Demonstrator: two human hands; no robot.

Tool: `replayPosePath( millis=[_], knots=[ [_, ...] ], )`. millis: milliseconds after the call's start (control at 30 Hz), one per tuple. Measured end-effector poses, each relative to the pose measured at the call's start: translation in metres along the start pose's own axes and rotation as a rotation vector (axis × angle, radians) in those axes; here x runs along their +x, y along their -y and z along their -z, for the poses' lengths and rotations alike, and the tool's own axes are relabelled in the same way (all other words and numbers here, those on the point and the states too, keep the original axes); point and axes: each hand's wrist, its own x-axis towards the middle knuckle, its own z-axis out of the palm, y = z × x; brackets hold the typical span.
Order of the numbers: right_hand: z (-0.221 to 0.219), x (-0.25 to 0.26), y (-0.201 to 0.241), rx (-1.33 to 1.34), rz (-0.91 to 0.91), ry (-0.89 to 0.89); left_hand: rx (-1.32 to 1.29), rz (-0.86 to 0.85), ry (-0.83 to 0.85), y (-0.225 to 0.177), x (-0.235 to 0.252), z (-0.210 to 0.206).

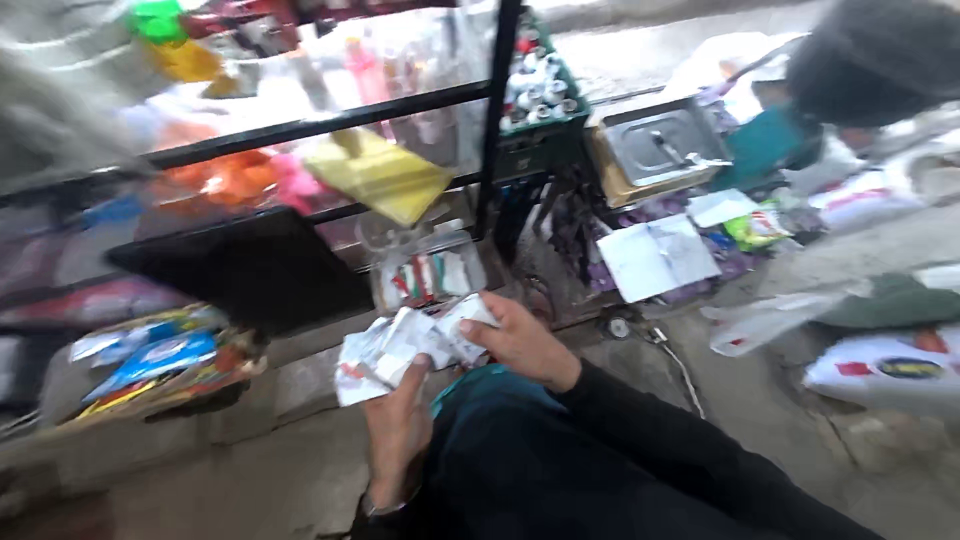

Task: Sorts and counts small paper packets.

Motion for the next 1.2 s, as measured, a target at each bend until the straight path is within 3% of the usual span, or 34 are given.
replayPosePath(
  millis=[333,800,967,1200],
  knots=[
    [0.020,-0.013,-0.001,-0.049,0.066,-0.080,0.022,-0.065,0.164,0.008,0.007,-0.020],
    [0.090,-0.064,-0.007,0.073,0.043,-0.383,0.104,0.125,0.379,0.043,0.003,-0.098],
    [0.161,-0.070,-0.017,0.010,0.096,-0.534,0.102,0.148,0.459,0.071,0.005,-0.142],
    [0.362,-0.114,-0.062,0.028,-0.035,-1.069,-0.038,0.384,0.555,0.125,-0.009,-0.236]
  ],
)
